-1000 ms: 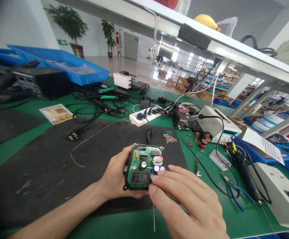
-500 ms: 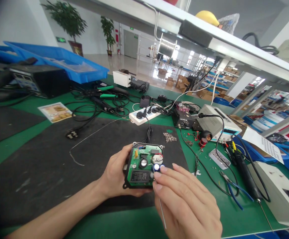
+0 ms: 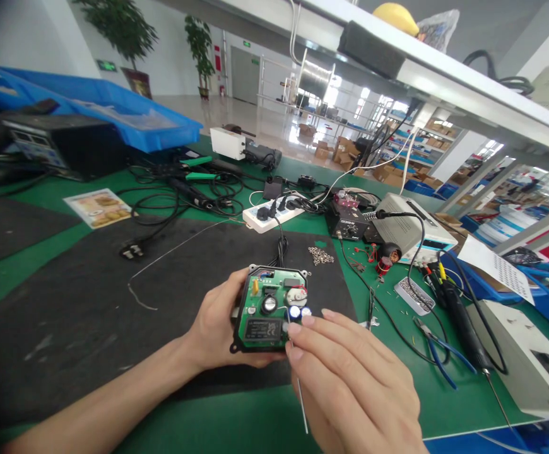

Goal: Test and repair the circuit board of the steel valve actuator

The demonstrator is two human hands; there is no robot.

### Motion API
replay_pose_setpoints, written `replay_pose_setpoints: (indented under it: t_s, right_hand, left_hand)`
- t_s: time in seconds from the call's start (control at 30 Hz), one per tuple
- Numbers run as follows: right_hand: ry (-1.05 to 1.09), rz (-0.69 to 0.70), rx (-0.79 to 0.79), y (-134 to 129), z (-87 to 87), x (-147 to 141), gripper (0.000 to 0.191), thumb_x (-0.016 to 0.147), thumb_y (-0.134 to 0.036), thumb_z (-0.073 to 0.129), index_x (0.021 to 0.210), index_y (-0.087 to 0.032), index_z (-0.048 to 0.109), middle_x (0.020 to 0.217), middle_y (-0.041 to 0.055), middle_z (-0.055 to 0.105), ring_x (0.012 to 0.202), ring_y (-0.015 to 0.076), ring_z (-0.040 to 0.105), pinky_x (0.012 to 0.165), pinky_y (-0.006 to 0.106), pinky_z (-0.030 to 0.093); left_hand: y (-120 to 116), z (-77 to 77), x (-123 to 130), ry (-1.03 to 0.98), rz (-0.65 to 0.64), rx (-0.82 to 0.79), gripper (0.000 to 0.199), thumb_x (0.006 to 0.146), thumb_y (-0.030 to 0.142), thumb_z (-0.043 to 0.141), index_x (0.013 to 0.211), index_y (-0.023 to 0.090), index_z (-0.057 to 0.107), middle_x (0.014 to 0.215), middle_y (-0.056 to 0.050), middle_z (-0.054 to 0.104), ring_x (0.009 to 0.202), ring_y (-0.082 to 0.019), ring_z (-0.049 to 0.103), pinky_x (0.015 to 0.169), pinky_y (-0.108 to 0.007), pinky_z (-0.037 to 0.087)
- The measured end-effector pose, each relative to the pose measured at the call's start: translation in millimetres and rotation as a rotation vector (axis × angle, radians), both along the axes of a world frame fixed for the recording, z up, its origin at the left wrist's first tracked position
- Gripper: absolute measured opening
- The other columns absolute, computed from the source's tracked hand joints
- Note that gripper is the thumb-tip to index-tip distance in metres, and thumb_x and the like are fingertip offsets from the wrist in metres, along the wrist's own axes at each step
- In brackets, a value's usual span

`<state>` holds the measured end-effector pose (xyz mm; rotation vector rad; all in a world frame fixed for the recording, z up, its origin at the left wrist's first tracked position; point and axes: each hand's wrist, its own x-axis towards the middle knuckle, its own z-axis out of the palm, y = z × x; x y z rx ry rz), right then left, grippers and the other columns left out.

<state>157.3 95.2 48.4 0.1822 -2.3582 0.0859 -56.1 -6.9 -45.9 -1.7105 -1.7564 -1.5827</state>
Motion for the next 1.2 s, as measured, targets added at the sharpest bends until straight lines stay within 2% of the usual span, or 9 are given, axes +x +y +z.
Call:
replay_pose_setpoints:
  t_s: [0.17,0.33,0.43,0.57,0.87,0.97,1.07,1.2]
  right_hand:
    - [0.121,-0.069,0.002,-10,-2.5,-12,0.021,0.077,-0.001,0.078,0.094,-0.014,0.074,0.100,0.0057,0.082,0.092,0.0194,0.079,0.100,0.033,0.063]
    - [0.126,-0.097,0.033,-9,-10.7,-6,0.024,0.082,-0.003,0.074,0.103,-0.015,0.076,0.108,0.0050,0.081,0.100,0.0194,0.078,0.106,0.033,0.058]
    - [0.057,-0.095,0.052,-7,-8.4,-1,0.026,0.084,-0.004,0.072,0.106,-0.015,0.076,0.112,0.0053,0.080,0.097,0.0201,0.078,0.098,0.033,0.062]
    - [0.029,-0.094,0.023,-7,-1.6,1,0.029,0.083,0.000,0.069,0.110,-0.012,0.076,0.114,0.0074,0.080,0.096,0.0179,0.078,0.084,0.027,0.063]
    - [0.085,-0.114,-0.042,-9,-6.6,-1,0.031,0.082,0.000,0.071,0.110,-0.013,0.075,0.112,0.0059,0.081,0.095,0.0141,0.078,0.086,0.020,0.059]
    - [0.131,-0.100,-0.146,-6,-6.9,-7,0.034,0.082,0.002,0.071,0.111,-0.015,0.073,0.110,0.0040,0.081,0.094,0.0137,0.078,0.087,0.019,0.059]
    - [0.126,-0.115,-0.298,-2,1.4,-20,0.031,0.084,-0.002,0.073,0.108,-0.021,0.072,0.103,-0.0007,0.081,0.089,0.0124,0.078,0.083,0.019,0.059]
    - [0.010,-0.173,-0.499,7,23.6,-42,0.012,0.089,-0.015,0.075,0.096,-0.024,0.074,0.087,-0.0035,0.077,0.072,0.0110,0.070,0.064,0.020,0.054]
  left_hand:
    - [0,0.6,1,0.011,0.019,-0.005,0.110,0.053,0.070,0.089,0.139,0.019,0.042,0.112,-0.010,0.072,0.095,-0.030,0.076,0.088,-0.040,0.063]
    - [-1,0.9,0,0.010,0.013,-0.023,0.109,0.054,0.069,0.088,0.138,0.019,0.041,0.111,-0.010,0.072,0.093,-0.029,0.076,0.087,-0.041,0.063]
    - [0,1.1,0,0.018,0.018,-0.020,0.109,0.054,0.070,0.088,0.138,0.019,0.041,0.111,-0.010,0.072,0.093,-0.029,0.076,0.086,-0.041,0.063]
    - [0,1.8,1,0.023,0.028,-0.016,0.109,0.054,0.070,0.087,0.138,0.019,0.041,0.111,-0.010,0.072,0.093,-0.029,0.076,0.086,-0.040,0.063]
    - [0,1.0,1,0.033,0.034,-0.007,0.110,0.054,0.070,0.088,0.139,0.018,0.040,0.110,-0.009,0.072,0.093,-0.028,0.076,0.087,-0.040,0.063]
    - [0,1.2,0,0.039,0.033,0.004,0.109,0.054,0.071,0.087,0.138,0.018,0.041,0.109,-0.010,0.072,0.092,-0.029,0.076,0.086,-0.040,0.063]
    - [0,0.6,0,0.047,0.023,0.009,0.109,0.055,0.071,0.087,0.138,0.018,0.041,0.110,-0.011,0.072,0.093,-0.030,0.076,0.086,-0.041,0.063]
    - [0,-0.9,0,0.046,0.030,0.008,0.109,0.055,0.070,0.087,0.139,0.018,0.041,0.112,-0.012,0.072,0.094,-0.031,0.076,0.085,-0.042,0.064]
